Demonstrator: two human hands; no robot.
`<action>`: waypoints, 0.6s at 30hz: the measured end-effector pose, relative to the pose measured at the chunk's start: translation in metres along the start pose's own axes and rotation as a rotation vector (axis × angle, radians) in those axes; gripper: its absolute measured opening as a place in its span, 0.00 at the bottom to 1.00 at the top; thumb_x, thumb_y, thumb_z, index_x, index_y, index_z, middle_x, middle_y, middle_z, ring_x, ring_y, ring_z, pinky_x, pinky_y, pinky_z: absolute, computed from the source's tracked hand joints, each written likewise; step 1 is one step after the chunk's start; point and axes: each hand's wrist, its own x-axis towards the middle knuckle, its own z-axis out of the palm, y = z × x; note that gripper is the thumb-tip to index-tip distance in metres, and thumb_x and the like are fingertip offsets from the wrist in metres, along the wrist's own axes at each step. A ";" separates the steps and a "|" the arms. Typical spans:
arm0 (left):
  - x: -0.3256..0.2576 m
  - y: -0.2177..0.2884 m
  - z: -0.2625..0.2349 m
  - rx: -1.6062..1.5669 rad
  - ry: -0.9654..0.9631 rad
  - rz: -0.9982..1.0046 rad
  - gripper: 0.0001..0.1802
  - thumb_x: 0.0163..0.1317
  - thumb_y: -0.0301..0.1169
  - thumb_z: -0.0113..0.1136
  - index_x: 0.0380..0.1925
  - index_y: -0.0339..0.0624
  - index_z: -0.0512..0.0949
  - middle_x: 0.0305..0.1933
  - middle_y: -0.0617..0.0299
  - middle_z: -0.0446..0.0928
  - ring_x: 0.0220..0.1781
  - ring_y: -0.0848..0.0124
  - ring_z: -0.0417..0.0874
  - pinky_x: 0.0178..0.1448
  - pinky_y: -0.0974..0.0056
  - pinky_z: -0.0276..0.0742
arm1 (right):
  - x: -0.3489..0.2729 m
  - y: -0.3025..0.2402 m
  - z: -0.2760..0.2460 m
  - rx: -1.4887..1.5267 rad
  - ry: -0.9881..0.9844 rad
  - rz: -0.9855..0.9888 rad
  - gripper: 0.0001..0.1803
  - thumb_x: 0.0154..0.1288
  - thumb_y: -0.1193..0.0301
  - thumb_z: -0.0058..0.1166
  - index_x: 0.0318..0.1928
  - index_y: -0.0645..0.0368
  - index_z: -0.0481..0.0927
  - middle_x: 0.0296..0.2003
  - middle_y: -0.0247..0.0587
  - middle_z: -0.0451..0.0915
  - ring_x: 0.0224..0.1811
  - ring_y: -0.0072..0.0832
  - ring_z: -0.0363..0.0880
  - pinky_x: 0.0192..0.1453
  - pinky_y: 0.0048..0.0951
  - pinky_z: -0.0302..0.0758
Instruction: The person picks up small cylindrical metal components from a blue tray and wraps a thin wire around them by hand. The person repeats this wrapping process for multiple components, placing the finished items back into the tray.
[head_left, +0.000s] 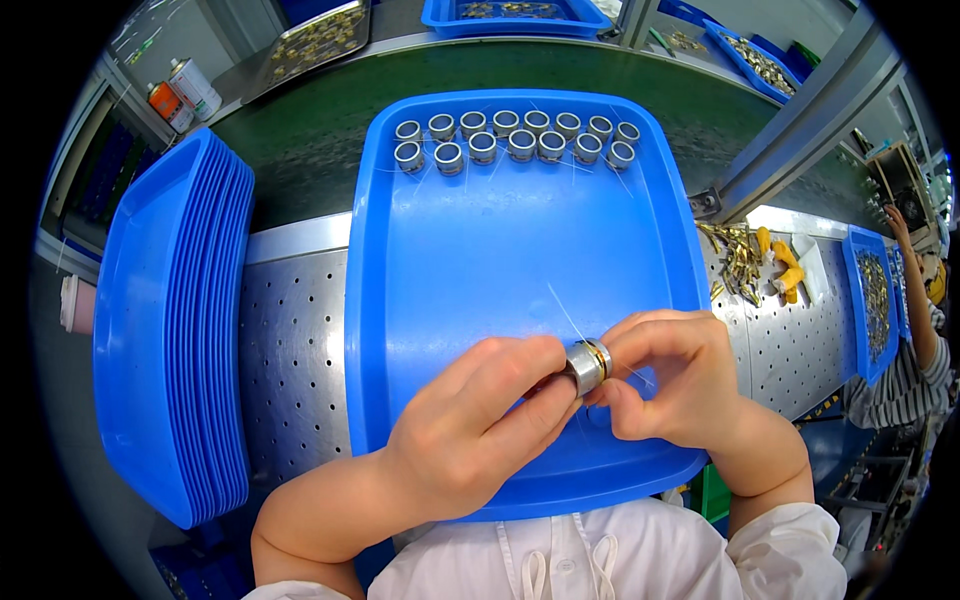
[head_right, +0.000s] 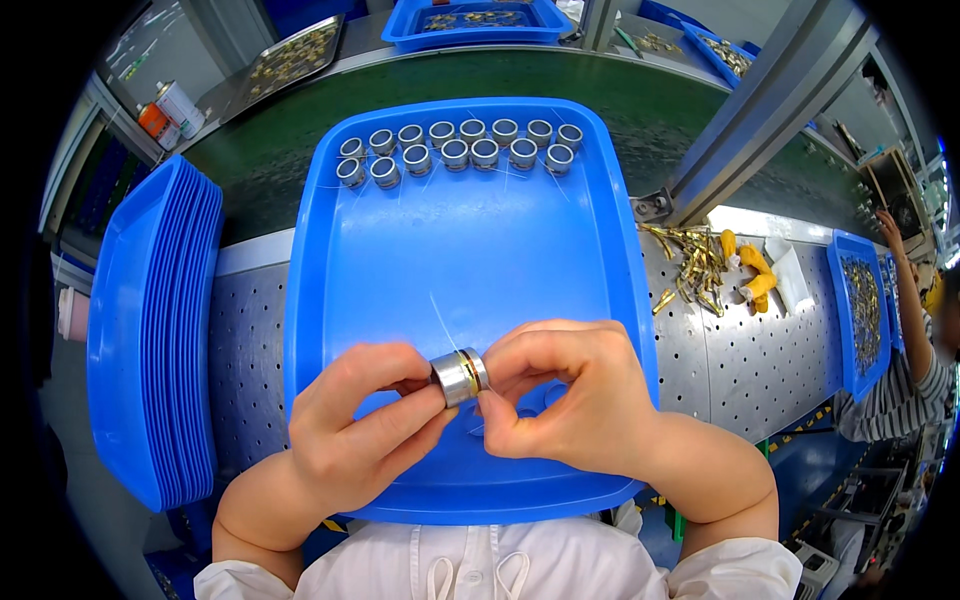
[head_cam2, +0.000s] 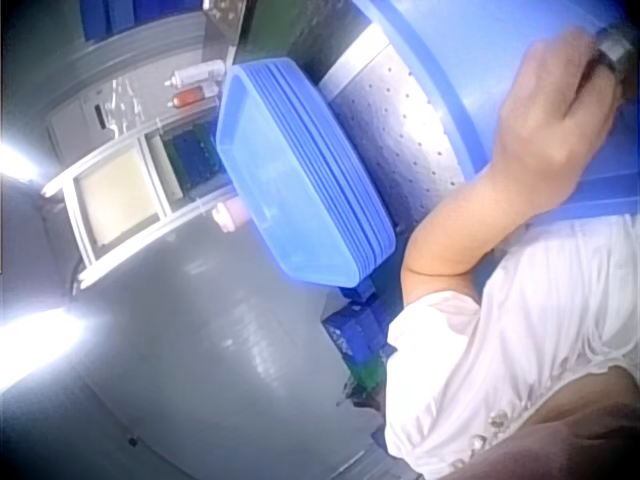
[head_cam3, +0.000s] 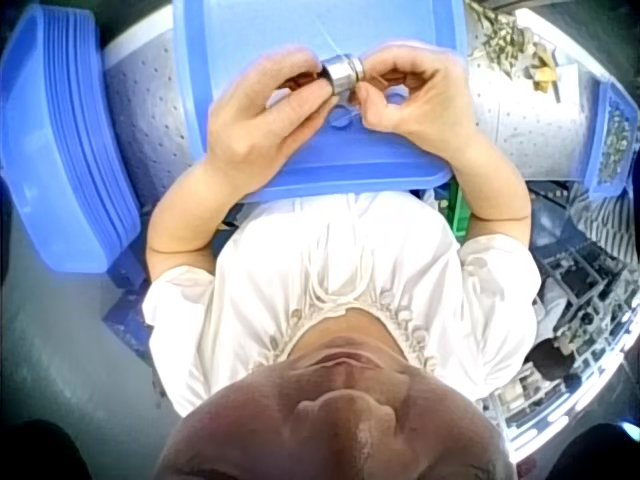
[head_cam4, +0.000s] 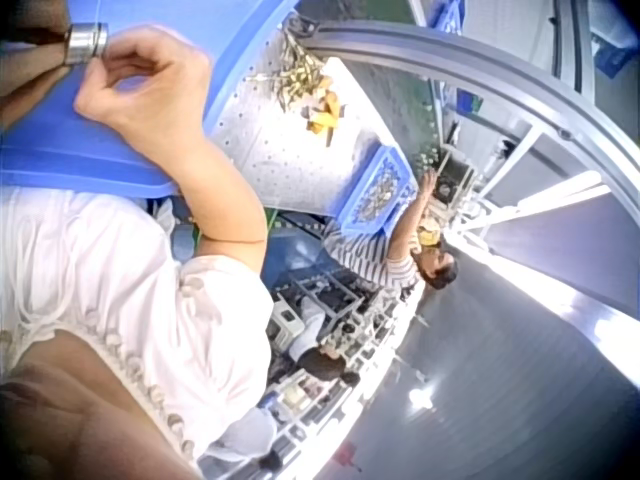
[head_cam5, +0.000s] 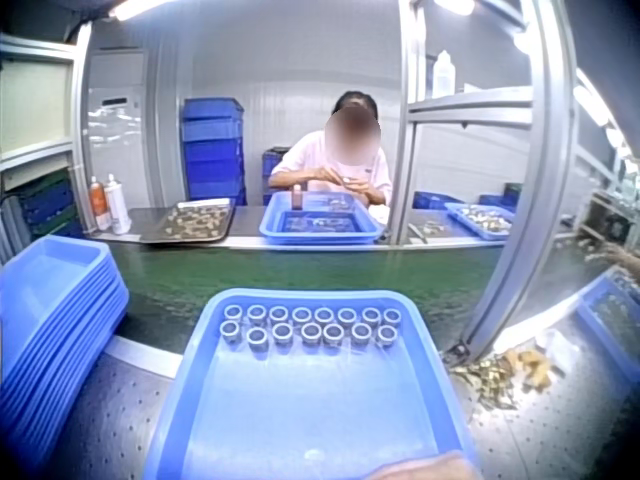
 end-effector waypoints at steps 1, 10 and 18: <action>0.000 0.001 0.000 -0.001 0.004 0.002 0.14 0.38 0.15 0.68 0.30 0.33 0.80 0.38 0.54 0.74 0.29 0.66 0.79 0.30 0.68 0.77 | 0.000 0.000 0.000 -0.001 -0.005 -0.010 0.08 0.44 0.83 0.62 0.30 0.66 0.81 0.30 0.42 0.82 0.32 0.23 0.82 0.36 0.21 0.80; 0.001 0.000 -0.004 -0.151 0.050 -0.211 0.13 0.40 0.17 0.68 0.30 0.35 0.80 0.37 0.55 0.72 0.30 0.70 0.78 0.31 0.70 0.76 | 0.001 -0.001 0.004 0.297 -0.006 0.114 0.04 0.57 0.83 0.57 0.34 0.70 0.80 0.33 0.45 0.81 0.32 0.28 0.82 0.37 0.23 0.81; -0.001 0.001 -0.007 -0.441 -0.001 -0.464 0.07 0.46 0.18 0.66 0.26 0.36 0.79 0.37 0.59 0.70 0.30 0.76 0.74 0.33 0.73 0.71 | 0.001 0.000 0.003 0.129 -0.077 0.038 0.04 0.57 0.81 0.58 0.34 0.68 0.82 0.31 0.44 0.81 0.31 0.26 0.83 0.34 0.22 0.80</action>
